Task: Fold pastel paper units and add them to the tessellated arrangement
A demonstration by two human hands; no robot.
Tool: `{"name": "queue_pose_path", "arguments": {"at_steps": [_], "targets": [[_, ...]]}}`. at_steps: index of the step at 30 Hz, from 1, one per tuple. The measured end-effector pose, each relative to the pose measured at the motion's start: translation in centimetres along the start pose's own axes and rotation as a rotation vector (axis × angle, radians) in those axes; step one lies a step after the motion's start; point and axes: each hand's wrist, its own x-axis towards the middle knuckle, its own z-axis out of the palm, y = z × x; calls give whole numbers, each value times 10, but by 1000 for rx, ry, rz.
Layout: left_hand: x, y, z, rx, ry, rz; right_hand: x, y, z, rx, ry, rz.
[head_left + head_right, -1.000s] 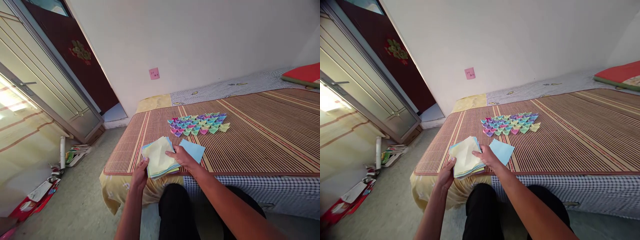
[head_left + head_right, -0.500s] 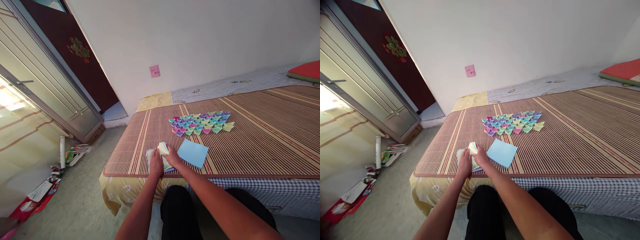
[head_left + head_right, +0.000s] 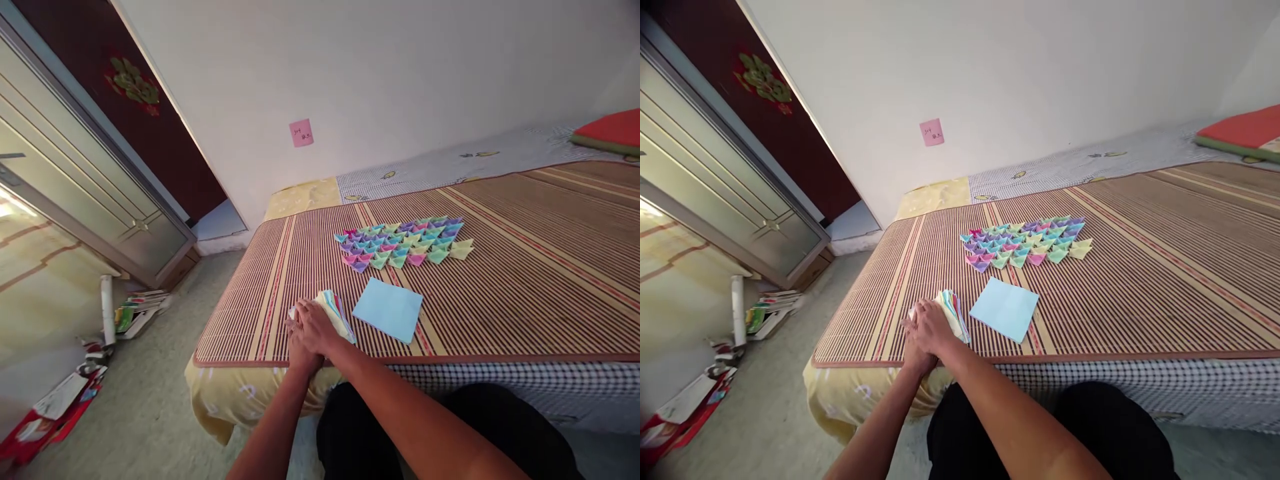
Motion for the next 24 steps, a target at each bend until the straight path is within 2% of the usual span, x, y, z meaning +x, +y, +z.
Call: {"name": "queue_pose_path", "arguments": {"at_steps": [5,8,11,16,20,24], "targets": [[-4,-3,2,-19,-53,-6,-8,9,-11,-69,-98,81],[-6,1,-1,-73,-39,10,-18,12,-26,-105,-129,95],[-7,0,-6,-125,-13,11,-29,26,-43,-132,-142,112],[5,-16,-14,-191,-51,85,-40,48,-58,-229,-189,81],[21,-28,-18,-257,-44,37,-42,50,-61,-251,-233,65],[29,-33,-28,-315,38,-52,-44,51,-65,-249,-243,69]]}}
